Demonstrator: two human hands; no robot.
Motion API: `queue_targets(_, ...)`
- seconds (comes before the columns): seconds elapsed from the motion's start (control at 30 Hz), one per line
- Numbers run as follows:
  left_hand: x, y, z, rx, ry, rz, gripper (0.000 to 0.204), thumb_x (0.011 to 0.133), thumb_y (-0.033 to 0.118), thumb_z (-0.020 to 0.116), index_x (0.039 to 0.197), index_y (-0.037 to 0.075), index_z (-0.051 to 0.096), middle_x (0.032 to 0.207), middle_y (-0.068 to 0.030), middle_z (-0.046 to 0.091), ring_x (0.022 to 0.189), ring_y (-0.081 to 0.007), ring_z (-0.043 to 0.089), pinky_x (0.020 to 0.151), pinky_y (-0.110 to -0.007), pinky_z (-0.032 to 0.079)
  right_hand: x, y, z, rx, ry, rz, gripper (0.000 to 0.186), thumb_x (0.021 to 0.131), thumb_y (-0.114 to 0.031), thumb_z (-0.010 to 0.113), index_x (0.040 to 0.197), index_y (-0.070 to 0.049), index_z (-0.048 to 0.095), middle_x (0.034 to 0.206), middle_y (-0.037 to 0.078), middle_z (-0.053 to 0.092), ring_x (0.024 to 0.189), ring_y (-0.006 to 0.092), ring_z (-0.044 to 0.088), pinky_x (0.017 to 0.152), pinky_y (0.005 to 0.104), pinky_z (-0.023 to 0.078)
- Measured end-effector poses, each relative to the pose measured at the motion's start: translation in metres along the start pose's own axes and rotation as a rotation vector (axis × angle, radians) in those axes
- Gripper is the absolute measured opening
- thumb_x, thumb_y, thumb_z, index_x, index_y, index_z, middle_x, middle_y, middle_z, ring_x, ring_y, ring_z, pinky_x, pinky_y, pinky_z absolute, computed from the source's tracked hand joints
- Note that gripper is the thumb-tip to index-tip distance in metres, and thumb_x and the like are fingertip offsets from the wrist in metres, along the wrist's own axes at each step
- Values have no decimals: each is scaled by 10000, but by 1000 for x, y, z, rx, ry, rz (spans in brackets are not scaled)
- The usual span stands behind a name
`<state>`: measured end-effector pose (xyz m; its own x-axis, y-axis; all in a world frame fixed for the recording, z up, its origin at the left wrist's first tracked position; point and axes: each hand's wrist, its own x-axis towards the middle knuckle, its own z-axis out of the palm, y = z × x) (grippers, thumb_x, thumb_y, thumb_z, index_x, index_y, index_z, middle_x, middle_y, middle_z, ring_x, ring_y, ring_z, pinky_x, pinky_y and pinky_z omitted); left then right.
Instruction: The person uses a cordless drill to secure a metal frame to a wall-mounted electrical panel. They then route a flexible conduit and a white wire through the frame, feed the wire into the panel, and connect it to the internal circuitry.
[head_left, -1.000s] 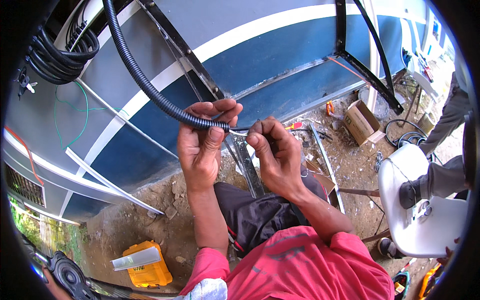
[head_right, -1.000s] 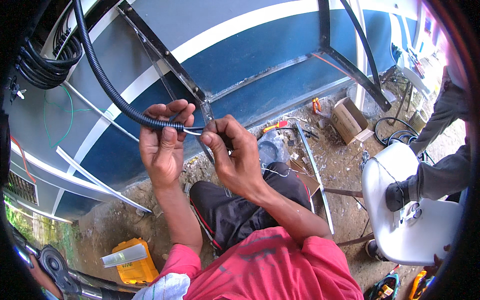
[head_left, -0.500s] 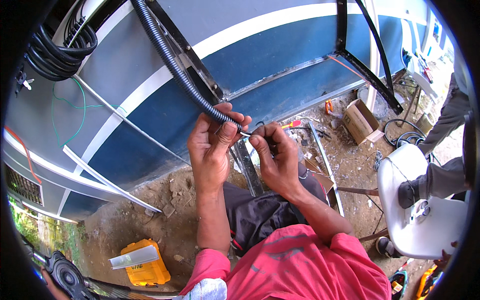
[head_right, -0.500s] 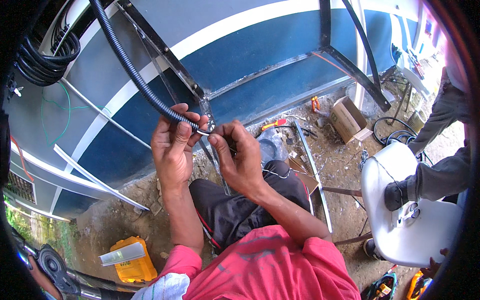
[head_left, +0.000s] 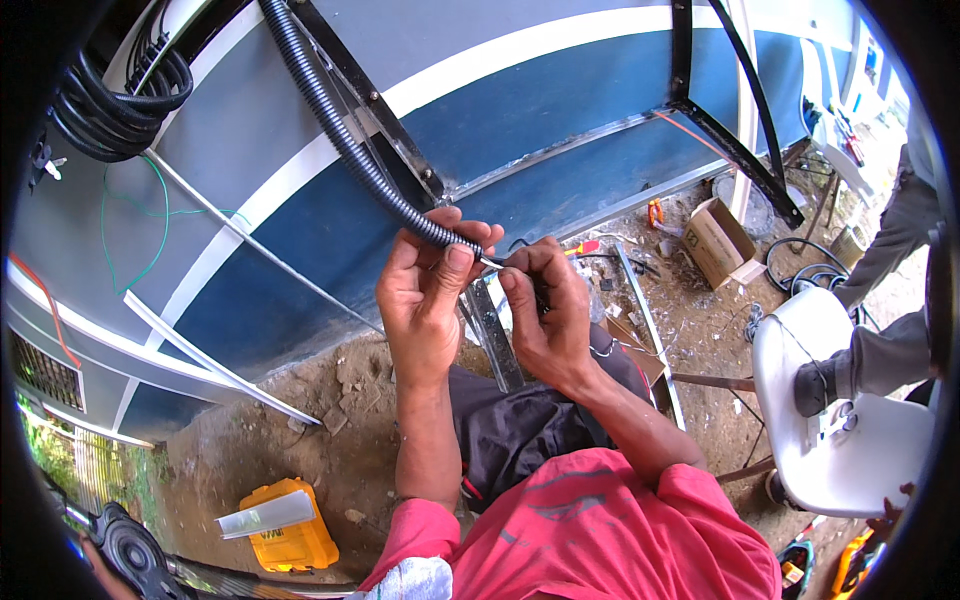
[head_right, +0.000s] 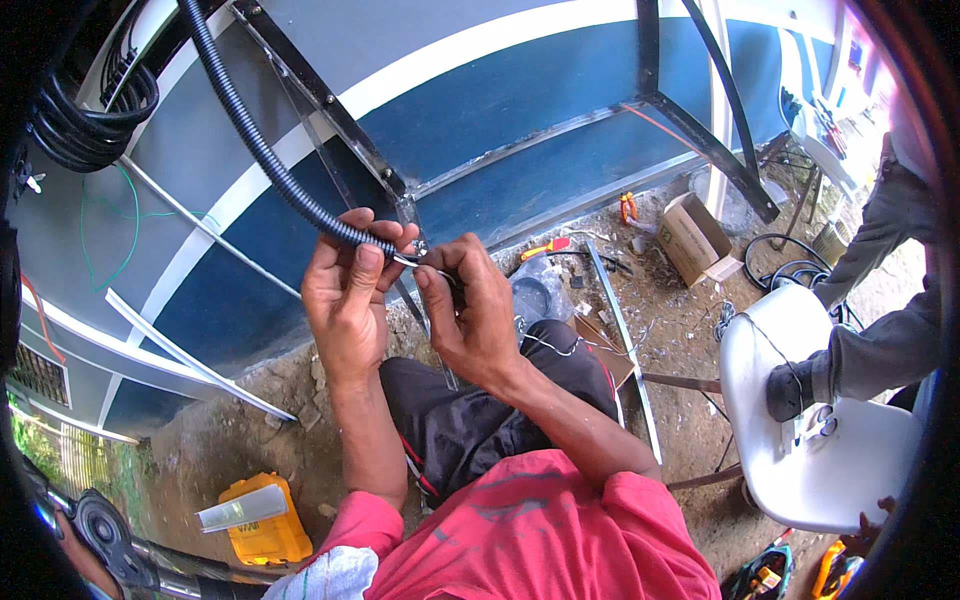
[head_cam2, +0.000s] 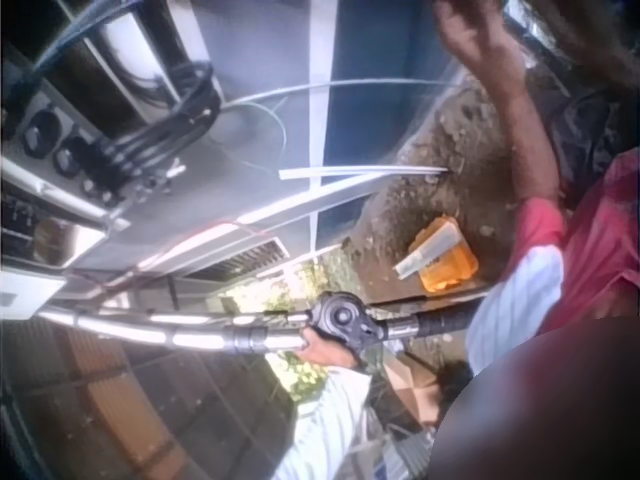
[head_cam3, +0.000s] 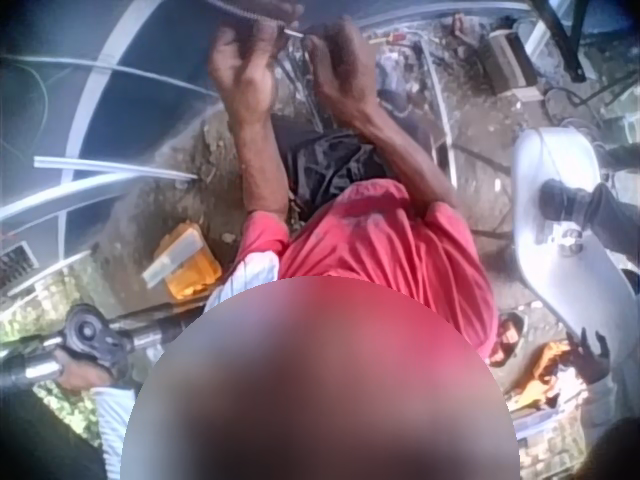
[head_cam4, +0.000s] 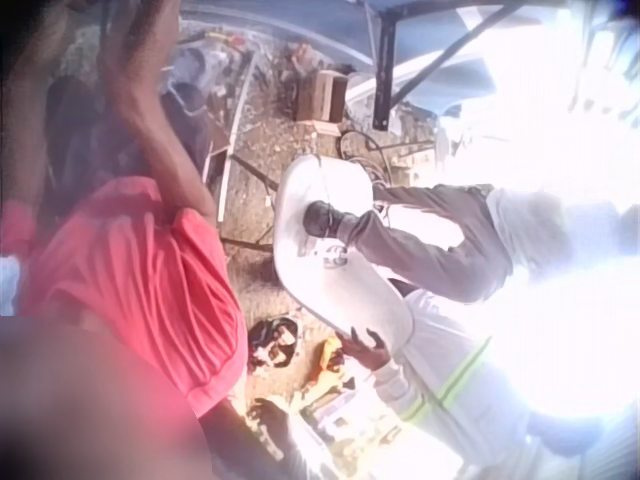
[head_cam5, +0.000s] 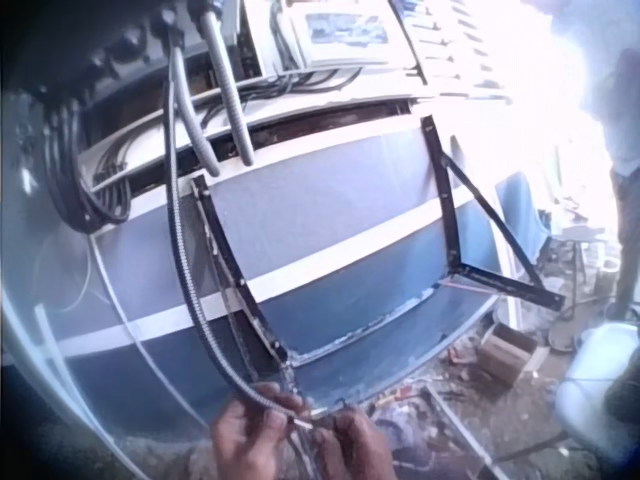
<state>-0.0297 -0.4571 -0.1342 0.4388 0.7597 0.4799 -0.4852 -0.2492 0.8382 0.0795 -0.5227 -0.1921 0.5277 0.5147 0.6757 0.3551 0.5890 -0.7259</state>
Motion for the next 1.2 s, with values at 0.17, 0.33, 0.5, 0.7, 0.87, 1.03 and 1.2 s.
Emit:
queue_targets(0.17,-3,3,-3,-10,-44,0,306,1067,42,651,1350,-43,574,1173,-185,741,1155,-301,744,988,-392,639,5,1,4,8,-1,-9,107,1002,-4,696,1031,2,593,863,127,577,717,228,559,637,370,448)
queue_targets(0.33,1,1,-6,48,-91,21,316,1074,38,625,1371,-49,559,1189,-203,729,1158,-328,744,984,-401,651,8,-2,8,15,40,-66,95,991,0,712,1012,1,620,857,122,593,730,222,575,646,359,459)
queue_targets(0.5,2,3,-6,40,-70,42,305,1071,41,635,1361,-39,577,1208,-206,732,1156,-318,743,975,-389,644,12,-6,5,74,74,-45,75,961,-2,759,970,-1,685,857,106,657,749,208,623,665,348,487)
queue_targets(0.7,1,-1,-12,26,-47,14,268,1059,36,663,1313,-32,614,1191,-177,753,1138,-253,736,988,-370,603,15,-8,-1,106,-78,-11,195,964,59,731,1150,21,774,925,80,706,834,150,655,743,302,523)
queue_targets(0.87,-5,4,-17,143,48,-47,357,1047,68,657,1363,-76,576,1204,-185,717,1128,-309,731,1004,-426,604,4,-18,-15,-5,-167,-8,395,908,128,714,1269,-20,772,1003,98,728,891,187,691,822,331,562)
queue_targets(1.03,-3,2,-4,129,52,-20,311,1064,85,648,1336,-54,587,1158,-172,733,1129,-273,720,961,-380,615,10,-17,-13,169,-51,211,239,971,38,732,1199,-17,777,1019,77,715,956,153,686,826,325,555)
queue_targets(1.2,1,1,-2,105,59,7,289,1059,71,653,1315,-53,599,1118,-168,739,1091,-262,736,945,-371,623,12,-13,-12,195,-72,207,182,992,-67,739,1159,-1,772,992,82,703,882,140,675,756,311,539)
